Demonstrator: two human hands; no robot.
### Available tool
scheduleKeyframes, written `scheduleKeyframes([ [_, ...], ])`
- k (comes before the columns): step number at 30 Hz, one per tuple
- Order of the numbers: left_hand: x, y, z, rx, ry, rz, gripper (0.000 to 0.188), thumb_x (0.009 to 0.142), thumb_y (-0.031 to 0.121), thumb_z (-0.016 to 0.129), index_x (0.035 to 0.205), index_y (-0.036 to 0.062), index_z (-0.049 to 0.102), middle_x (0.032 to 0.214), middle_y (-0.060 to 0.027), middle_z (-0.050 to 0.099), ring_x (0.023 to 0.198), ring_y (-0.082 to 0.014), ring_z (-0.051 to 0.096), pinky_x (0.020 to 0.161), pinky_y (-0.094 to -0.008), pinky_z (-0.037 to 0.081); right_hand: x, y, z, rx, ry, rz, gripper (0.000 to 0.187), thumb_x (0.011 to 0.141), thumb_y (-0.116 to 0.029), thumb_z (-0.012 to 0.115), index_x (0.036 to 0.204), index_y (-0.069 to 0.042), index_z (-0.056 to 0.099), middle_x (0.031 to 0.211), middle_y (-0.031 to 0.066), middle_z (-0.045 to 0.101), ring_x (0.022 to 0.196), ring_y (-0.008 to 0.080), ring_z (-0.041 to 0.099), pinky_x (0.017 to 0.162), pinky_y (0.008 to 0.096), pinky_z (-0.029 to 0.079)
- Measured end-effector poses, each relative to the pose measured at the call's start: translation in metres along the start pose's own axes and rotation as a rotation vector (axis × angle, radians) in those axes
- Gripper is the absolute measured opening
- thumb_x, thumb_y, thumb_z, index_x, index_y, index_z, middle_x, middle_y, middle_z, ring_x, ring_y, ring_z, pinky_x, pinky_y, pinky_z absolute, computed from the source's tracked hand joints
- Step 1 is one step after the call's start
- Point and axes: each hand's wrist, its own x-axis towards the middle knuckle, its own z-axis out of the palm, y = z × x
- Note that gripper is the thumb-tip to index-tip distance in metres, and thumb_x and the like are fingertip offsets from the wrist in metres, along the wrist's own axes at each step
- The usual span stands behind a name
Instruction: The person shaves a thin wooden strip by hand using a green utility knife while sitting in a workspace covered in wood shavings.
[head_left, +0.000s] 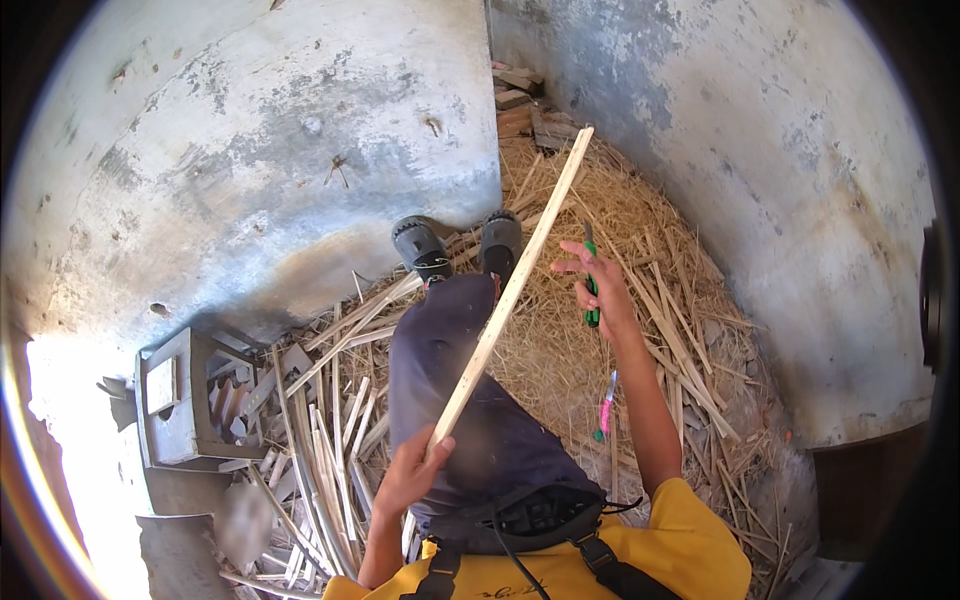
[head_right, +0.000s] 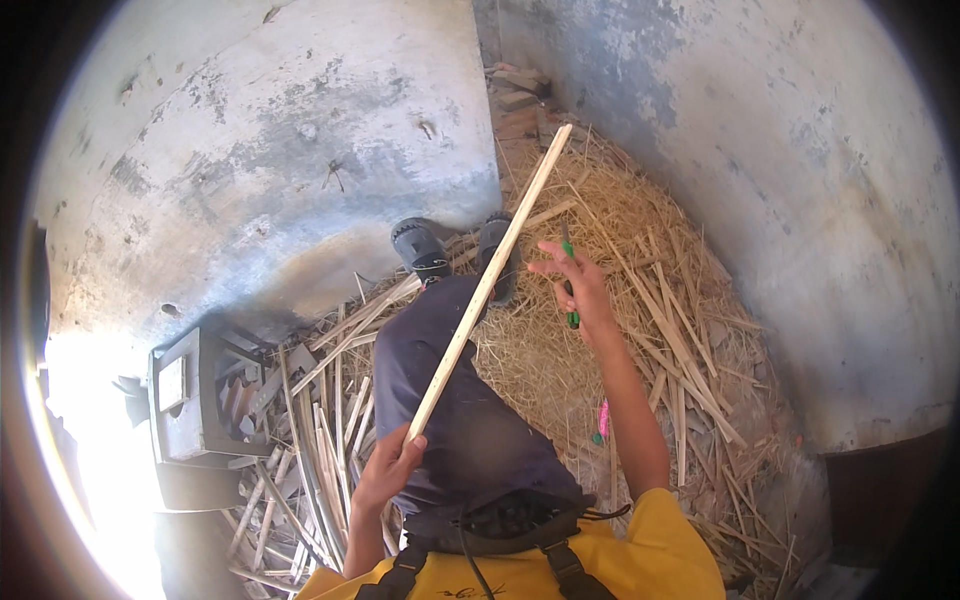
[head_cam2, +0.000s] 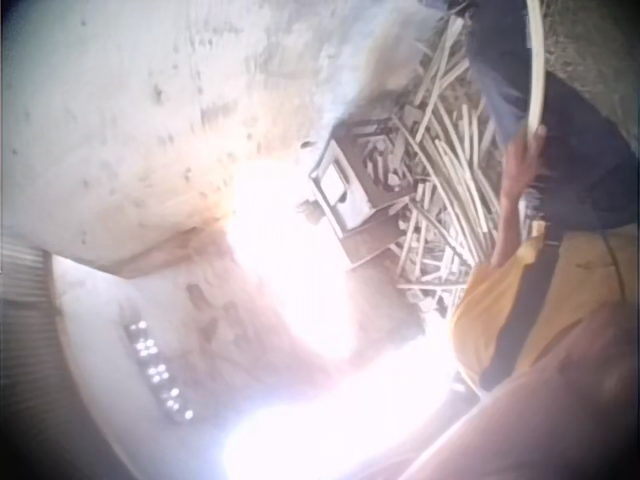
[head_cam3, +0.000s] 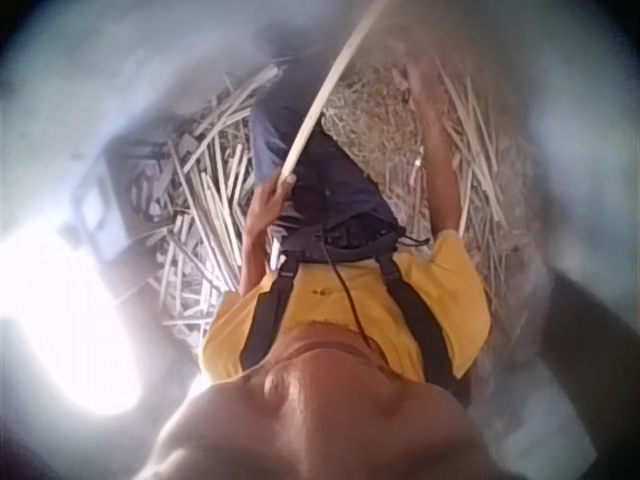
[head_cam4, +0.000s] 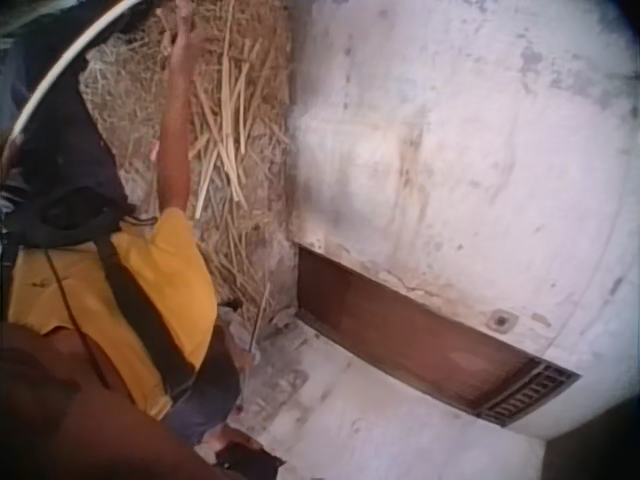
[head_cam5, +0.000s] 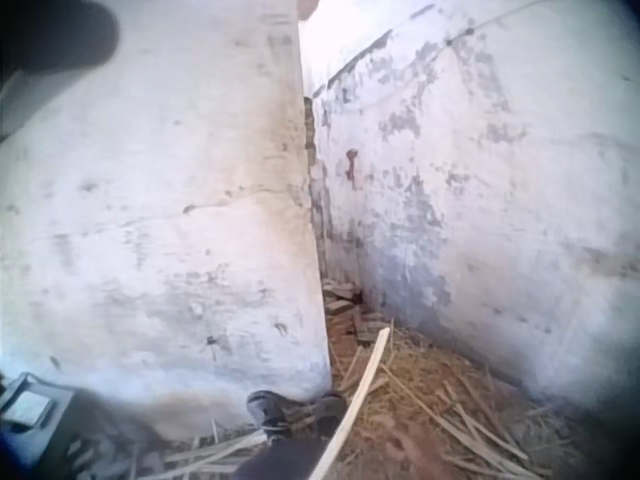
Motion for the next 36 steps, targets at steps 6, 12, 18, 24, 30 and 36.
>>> scheduleKeyframes([
  [6,0.015,-0.014,-0.002,-0.322,-0.462,0.0,0.069,0.113,0.061,0.038,0.122,-0.0029,0.063,0.068,0.0016,0.047,0.056,-0.005,0.04,0.052,-0.0223,0.035,-0.015,-0.018,0.018,0.131,-0.115,-0.019,0.041,0.109,-0.025,0.065,0.142,-0.002,0.06,0.079,0.0012,0.063,0.047,0.0017,0.034,0.045,0.0221,0.027],
  [12,0.019,-0.008,-0.007,-0.355,-0.558,-0.073,0.085,0.109,0.071,0.033,0.138,-0.0047,0.055,0.08,-0.0056,0.059,0.057,-0.0107,0.056,0.055,-0.0257,0.049,-0.024,-0.03,0.03,0.152,-0.023,-0.078,0.024,0.102,-0.019,0.076,0.116,-0.007,0.062,0.067,-0.0072,0.048,0.048,0.0026,0.035,0.045,0.0236,0.025],
  [18,0.029,-0.012,-0.005,-0.249,-0.517,0.062,0.102,0.102,0.084,0.023,0.147,-0.0038,0.049,0.102,-0.0155,0.067,0.093,-0.0229,0.071,0.084,-0.0357,0.059,-0.036,-0.044,0.037,0.2,0.001,-0.127,0.026,0.099,-0.018,0.078,0.117,-0.007,0.062,0.069,-0.0059,0.051,0.048,0.0036,0.036,0.046,0.0245,0.025],
  [24,0.041,0.003,0.006,-0.323,-0.377,0.187,0.106,0.099,0.087,0.021,0.149,-0.0034,0.048,0.116,-0.0163,0.069,0.107,-0.0252,0.071,0.096,-0.0387,0.056,-0.046,-0.043,0.043,0.308,-0.137,-0.137,0.033,0.101,-0.022,0.077,0.125,-0.004,0.064,0.071,-0.0053,0.053,0.049,0.0048,0.036,0.046,0.0255,0.025],
  [30,0.054,0.041,0.019,-0.285,-0.467,0.243,0.082,0.107,0.074,0.026,0.129,-0.0005,0.053,0.088,-0.0042,0.059,0.068,-0.0136,0.063,0.059,-0.0261,0.048,-0.05,-0.043,0.045,0.12,-0.202,-0.109,0.033,0.103,-0.024,0.075,0.126,-0.002,0.07,0.084,0.0003,0.068,0.053,0.0034,0.041,0.048,0.0242,0.03],
  [36,0.052,0.054,0.033,-0.023,-0.033,0.324,0.039,0.116,0.039,0.047,0.098,0.0053,0.052,0.068,0.0033,0.048,0.058,-0.0062,0.043,0.052,-0.027,0.036,-0.07,-0.044,0.051,-0.199,0.014,-0.369,0.041,0.108,-0.038,0.065,0.127,-0.002,0.067,0.086,0.0028,0.071,0.058,0.0093,0.054,0.053,0.0277,0.042],
])
